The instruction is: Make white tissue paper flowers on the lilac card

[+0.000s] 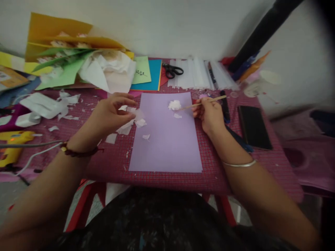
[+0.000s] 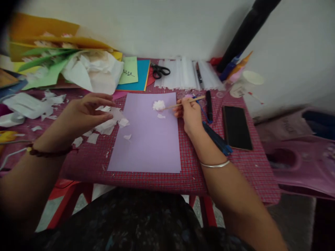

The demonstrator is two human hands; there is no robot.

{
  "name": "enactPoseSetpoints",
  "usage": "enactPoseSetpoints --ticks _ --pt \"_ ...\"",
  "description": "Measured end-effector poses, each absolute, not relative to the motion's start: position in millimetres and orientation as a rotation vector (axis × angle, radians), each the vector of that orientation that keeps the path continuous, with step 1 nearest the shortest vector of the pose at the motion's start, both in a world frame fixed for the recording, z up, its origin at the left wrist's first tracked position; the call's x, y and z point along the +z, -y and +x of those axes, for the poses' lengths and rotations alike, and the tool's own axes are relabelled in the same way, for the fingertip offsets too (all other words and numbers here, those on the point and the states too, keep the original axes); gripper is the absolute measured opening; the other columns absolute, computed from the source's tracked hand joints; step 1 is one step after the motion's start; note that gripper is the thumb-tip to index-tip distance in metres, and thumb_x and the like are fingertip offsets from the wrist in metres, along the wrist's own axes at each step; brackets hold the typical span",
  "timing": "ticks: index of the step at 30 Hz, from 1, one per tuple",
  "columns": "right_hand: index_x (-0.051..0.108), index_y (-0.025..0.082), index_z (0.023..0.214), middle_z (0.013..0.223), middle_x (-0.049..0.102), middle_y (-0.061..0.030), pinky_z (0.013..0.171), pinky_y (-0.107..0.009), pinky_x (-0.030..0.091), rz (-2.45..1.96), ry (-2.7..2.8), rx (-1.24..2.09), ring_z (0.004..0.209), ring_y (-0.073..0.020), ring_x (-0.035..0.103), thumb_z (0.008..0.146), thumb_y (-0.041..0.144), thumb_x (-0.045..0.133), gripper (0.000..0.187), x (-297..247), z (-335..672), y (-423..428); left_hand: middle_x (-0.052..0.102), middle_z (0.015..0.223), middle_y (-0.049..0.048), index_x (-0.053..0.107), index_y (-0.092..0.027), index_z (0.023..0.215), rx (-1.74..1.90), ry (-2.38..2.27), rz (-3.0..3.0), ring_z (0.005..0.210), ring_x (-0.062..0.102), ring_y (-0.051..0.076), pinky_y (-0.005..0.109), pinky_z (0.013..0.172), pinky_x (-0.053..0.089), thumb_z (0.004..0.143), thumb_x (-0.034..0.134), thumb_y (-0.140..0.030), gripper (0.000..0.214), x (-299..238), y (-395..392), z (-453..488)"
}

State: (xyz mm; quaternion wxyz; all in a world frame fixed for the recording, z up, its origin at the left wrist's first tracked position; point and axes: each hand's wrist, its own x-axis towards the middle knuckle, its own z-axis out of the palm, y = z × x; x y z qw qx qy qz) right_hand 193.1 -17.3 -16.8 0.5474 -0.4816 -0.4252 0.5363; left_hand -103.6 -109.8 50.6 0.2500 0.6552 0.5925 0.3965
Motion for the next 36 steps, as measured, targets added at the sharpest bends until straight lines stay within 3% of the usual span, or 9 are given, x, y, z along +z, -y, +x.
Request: enactPoseSetpoints --ticks 3,7,11,13,21,28,36 --pt "0.058 0.023 0.075 0.057 0.064 0.0031 0.042 -0.022 0.041 -1.141 1.020 1.243 0.042 -0.0092 0.053 0.086 0.047 0.062 0.027 -17 196 15 0.065 0.124 0.0087 0.073 -0.018 0.073 1.112 -1.573 1.838 0.107 0.064 0.023 0.039 0.091 0.055 0.068 0.075 -0.020 0.006 64 81 -80" --pt "0.058 0.022 0.074 0.056 0.064 0.0030 0.041 -0.020 0.039 -1.128 1.034 1.241 0.040 -0.0076 0.052 0.085 0.049 0.062 0.030 -18 196 16 0.070 0.109 0.0092 0.069 -0.015 0.069 1.208 -1.402 1.729 0.102 0.064 0.020 0.035 0.089 0.051 0.068 0.073 -0.015 0.005 65 40 -41" --pt "0.058 0.022 0.074 0.056 0.065 0.0030 0.040 -0.020 0.038 -1.122 1.058 1.268 0.040 -0.0084 0.052 0.083 0.050 0.064 0.030 -18 192 19 0.065 0.075 0.0014 0.059 -0.016 0.074 1.264 -1.154 1.404 0.068 0.061 0.011 0.025 0.062 0.046 0.075 0.069 -0.019 0.011 39 11 -19" --pt "0.058 0.023 0.075 0.056 0.066 0.0032 0.040 -0.021 0.039 -1.131 1.080 1.266 0.040 -0.0093 0.053 0.081 0.051 0.065 0.030 -18 191 19 0.059 0.067 -0.0021 0.055 -0.018 0.075 1.256 -1.084 1.275 0.060 0.058 0.009 0.023 0.057 0.043 0.076 0.071 -0.024 0.017 21 2 -19" --pt "0.057 0.023 0.077 0.059 0.066 0.0021 0.040 -0.022 0.039 -1.164 1.141 1.216 0.041 -0.0096 0.054 0.084 0.050 0.062 0.029 -22 189 16 0.059 0.069 -0.0040 0.060 -0.020 0.093 1.179 -1.120 1.153 0.059 0.057 0.009 0.026 0.059 0.046 0.070 0.076 -0.027 0.029 -13 -3 -37" --pt "0.057 0.023 0.080 0.064 0.069 0.0011 0.039 -0.022 0.037 -1.161 1.153 1.165 0.042 -0.0096 0.055 0.085 0.053 0.062 0.031 -23 188 15 0.061 0.062 -0.0010 0.061 -0.019 0.069 1.021 -1.083 1.259 0.057 0.056 0.010 0.025 0.057 0.046 0.065 0.077 -0.029 0.019 -15 -4 -39" --pt "0.058 0.024 0.080 0.063 0.068 0.0016 0.039 -0.022 0.038 -1.146 1.151 1.202 0.042 -0.0100 0.056 0.084 0.051 0.064 0.028 -22 187 15 0.066 0.073 0.0024 0.068 -0.018 0.070 0.770 -1.066 1.556 0.065 0.059 0.013 0.025 0.060 0.045 0.066 0.075 -0.028 0.013 5 7 -35"
